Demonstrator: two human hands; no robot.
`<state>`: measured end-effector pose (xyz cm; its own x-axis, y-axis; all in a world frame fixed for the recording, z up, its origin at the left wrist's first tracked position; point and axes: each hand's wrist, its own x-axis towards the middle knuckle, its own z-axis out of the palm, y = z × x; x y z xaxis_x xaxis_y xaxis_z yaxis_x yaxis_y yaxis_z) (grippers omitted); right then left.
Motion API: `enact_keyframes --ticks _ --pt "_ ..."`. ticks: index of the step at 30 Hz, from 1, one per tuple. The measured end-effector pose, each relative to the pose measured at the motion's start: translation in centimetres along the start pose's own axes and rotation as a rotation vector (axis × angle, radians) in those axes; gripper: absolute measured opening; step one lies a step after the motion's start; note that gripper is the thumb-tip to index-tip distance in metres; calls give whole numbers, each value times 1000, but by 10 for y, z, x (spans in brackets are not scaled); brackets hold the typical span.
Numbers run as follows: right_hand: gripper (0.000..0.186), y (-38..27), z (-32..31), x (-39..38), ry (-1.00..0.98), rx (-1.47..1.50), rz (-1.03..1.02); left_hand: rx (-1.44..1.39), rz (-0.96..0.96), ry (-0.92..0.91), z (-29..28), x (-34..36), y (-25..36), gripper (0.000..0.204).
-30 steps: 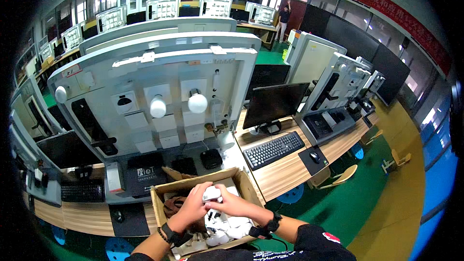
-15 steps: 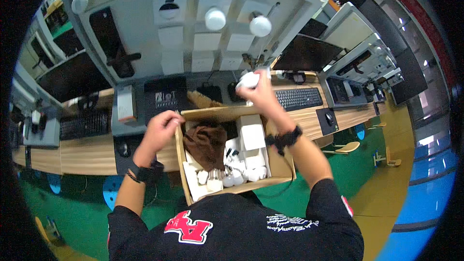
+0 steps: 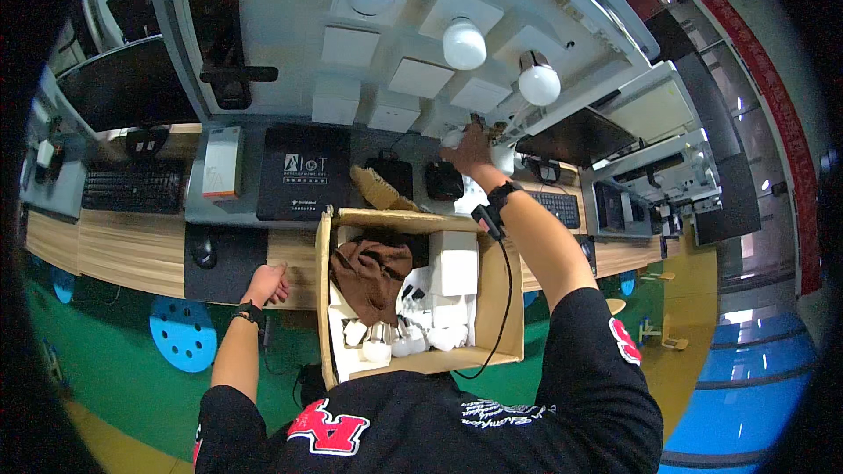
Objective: The person takes white light bulbs from a cardboard box and screws them into sockets on a wall-mounted fixture. They repeat this process for multiple sockets, then place the box on the floor and walk away.
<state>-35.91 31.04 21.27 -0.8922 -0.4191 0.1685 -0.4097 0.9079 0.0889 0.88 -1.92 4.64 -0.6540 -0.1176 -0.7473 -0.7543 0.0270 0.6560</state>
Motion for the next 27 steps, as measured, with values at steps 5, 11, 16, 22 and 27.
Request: enact_keyframes --ticks 5,11,16,22,27 --pt "78 -21 -5 -5 50 333 62 -70 -61 61 -4 13 -5 60" --pt "78 -39 -3 -8 30 549 152 -40 -81 90 -1 5 7 59" --pt "70 -45 -6 -11 153 737 174 -7 -45 108 0 3 7 58" --pt "71 -45 -13 -13 237 742 258 -2 -81 122 1 -4 14 59" --pt "91 -36 -1 -10 251 510 233 -18 -49 110 0 -1 8 61"
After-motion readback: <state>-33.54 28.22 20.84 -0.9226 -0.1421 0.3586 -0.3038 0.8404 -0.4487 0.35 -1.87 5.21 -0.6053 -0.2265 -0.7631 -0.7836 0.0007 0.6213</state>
